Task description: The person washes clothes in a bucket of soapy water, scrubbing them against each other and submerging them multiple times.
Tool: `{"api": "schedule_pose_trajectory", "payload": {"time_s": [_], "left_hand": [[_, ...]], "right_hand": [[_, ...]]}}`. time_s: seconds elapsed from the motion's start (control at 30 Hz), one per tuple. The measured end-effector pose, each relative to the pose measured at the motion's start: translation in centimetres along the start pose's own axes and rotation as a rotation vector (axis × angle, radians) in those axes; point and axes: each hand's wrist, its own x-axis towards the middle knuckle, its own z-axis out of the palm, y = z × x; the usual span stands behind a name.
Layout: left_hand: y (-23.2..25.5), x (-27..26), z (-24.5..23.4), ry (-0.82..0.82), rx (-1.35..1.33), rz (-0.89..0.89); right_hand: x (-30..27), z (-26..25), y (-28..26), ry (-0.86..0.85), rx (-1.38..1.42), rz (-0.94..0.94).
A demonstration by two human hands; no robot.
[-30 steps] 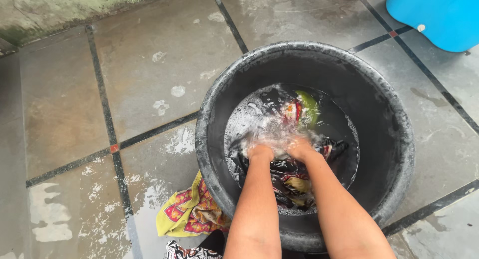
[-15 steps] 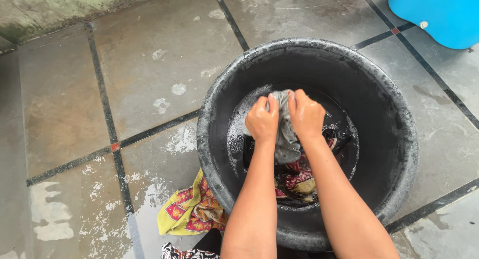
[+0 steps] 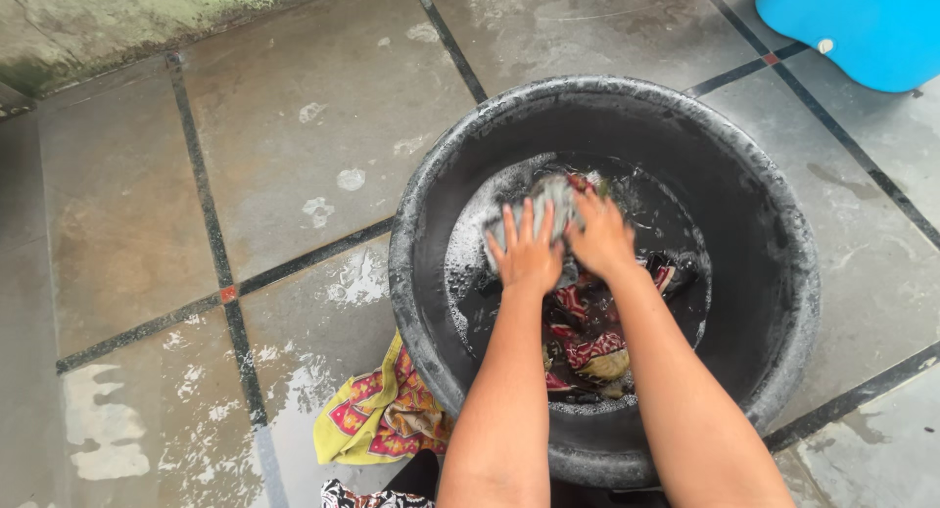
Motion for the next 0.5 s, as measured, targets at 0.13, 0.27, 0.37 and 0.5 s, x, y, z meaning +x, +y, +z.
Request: {"api": "schedule_pose_trajectory", "payload": {"time_s": [0.13,0.27,0.37,0.5], "left_hand": [[-1.3,-1.1,1.3,-0.588,-0.109,-0.227],[-2.4,-1.5,2.0,-0.676,0.013,-0.133],[-3.1,-1.9,3.2,-0.765,0.086,-0.204],[-3.5,-1.4,4.4,-0.531,0.148,-0.231]], "right_hand": [[-1.1,3.4,3.4,-0.364,-0.027,0.048],[-1.4,6.3,5.4,-0.608,-0.045,0.228],[-1.0,7.4,5.9,-0.731,-0.108,0.179],[-0.4,4.6,3.9,-0.672,-0.249,0.154]]}}
